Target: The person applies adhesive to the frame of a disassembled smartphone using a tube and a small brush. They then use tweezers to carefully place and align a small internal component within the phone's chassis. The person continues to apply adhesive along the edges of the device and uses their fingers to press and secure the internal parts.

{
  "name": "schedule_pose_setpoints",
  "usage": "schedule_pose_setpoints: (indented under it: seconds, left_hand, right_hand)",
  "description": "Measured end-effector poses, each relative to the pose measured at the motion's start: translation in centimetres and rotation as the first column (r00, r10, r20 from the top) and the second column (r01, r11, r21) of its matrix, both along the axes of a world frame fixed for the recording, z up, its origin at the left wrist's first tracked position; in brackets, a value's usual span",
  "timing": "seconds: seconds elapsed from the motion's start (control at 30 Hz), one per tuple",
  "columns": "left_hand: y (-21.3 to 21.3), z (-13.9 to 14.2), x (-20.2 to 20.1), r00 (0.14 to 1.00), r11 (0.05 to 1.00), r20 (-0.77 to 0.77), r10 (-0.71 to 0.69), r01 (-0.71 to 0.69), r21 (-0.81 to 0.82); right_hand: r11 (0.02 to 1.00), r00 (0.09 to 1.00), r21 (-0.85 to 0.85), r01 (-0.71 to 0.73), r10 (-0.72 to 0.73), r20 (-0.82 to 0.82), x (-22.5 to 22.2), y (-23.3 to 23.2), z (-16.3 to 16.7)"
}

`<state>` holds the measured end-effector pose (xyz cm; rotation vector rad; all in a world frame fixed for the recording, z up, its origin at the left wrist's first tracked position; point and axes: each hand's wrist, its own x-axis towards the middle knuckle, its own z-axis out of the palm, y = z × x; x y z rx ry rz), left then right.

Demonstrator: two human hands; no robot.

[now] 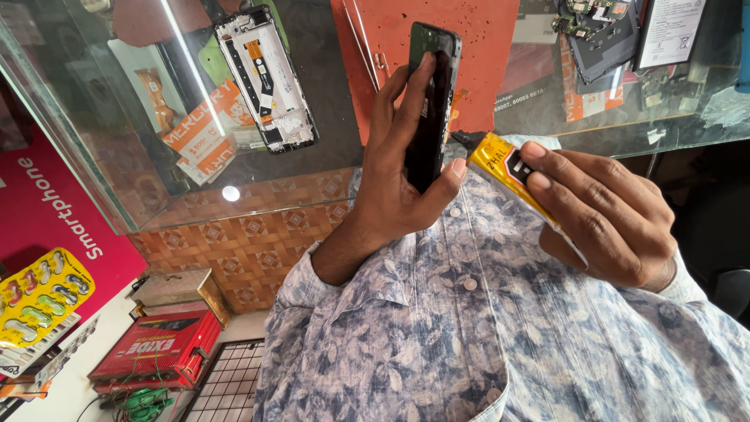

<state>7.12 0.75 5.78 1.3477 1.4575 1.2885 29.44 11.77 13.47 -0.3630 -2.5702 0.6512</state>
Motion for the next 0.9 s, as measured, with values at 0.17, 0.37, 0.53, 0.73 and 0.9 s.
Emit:
schedule_pose_setpoints:
  seconds: [0.17, 0.37, 0.53, 0.73, 0.9]
  left_hand:
    - [0.14, -0.21, 0.12, 0.998, 1.000, 0.065, -0.018, 0.018, 0.005]
    - [0.10, -0.16, 0.16, 0.999, 1.000, 0.045, -0.020, 0.021, -0.007]
    - [0.09, -0.19, 0.17, 0.999, 1.000, 0.045, -0.014, 0.014, 0.000]
    - [0.00, -0.10, 0.15, 0.999, 0.999, 0.025, -0.031, 0.031, -0.023]
    - [0.01, -0.16, 0.13, 0.999, 0.999, 0.025, -0.027, 0.028, -0.020]
  right_hand:
    - [0.999, 1.000, 0.043, 0.004, -0.005, 0.021, -0.17, 0.11, 0.04]
    - [1.000, 1.000, 0.013, 0.005, -0.005, 0.003, -0.20, 0.36, 0.18]
    - [1.000, 1.000, 0.024, 0.003, -0.003, 0.006, -0.22, 0.16, 0.15]
    - [0.997, 0.997, 0.031, 0.068, -0.067, -0.038, -0.51, 0.18, -0.02]
    - [0.989, 0.991, 0.088, 0.120, -0.115, -0.067, -0.59, 0.17, -0.20]
